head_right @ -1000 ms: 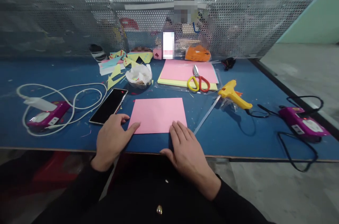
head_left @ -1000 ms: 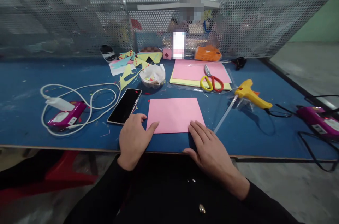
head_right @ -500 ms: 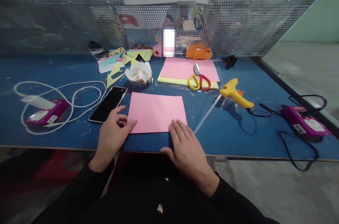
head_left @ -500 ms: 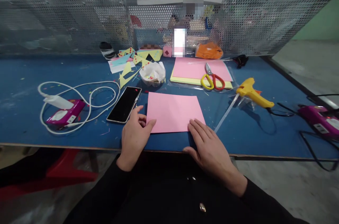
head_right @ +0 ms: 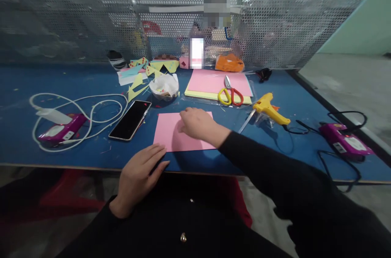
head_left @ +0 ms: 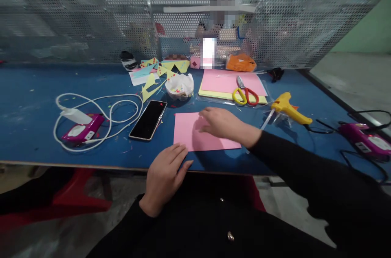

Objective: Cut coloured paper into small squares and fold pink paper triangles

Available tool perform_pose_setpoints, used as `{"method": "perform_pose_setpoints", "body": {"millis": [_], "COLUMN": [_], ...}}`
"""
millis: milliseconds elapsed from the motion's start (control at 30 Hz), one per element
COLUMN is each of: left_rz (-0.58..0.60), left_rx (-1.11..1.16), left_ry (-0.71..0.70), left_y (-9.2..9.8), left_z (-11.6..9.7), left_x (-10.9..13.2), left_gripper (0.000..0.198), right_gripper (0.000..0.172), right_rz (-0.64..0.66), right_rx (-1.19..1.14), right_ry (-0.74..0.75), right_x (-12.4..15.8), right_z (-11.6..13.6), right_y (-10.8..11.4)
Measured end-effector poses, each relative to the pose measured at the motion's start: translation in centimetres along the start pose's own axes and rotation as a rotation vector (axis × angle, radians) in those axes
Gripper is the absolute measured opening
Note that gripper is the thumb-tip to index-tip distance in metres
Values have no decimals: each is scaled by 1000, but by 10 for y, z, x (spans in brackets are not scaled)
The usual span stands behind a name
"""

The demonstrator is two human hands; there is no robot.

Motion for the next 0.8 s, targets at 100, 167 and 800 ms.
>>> {"method": "perform_pose_setpoints", "body": {"millis": [100,167,800], "left_rz": [-22,-32,-240], "left_rx": [24,47,501], "left_ry": [-16,-9,593], "left_y": [0,0,27], "left_z": [2,5,74], "left_x": [5,8,-26], "left_gripper": [29,29,35], "right_gripper": [32,34,3], "right_rz": [86,128,-320], "right_rx": [19,18,-521], "right_ry": [-17,-21,203], "right_x": [-44,-62,-23], "right_z": [-6,-8,0], "right_y": [-8,-13,74]}}
Point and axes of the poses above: each hand's wrist, its own x-axis away from the middle knuckle, its own y-axis out of the back of the hand, z = x × y, the point moved 9 cm from there along -x, towards the middle knuckle, and after that the axes turned 1 degree about z, right-handed, at the moved point
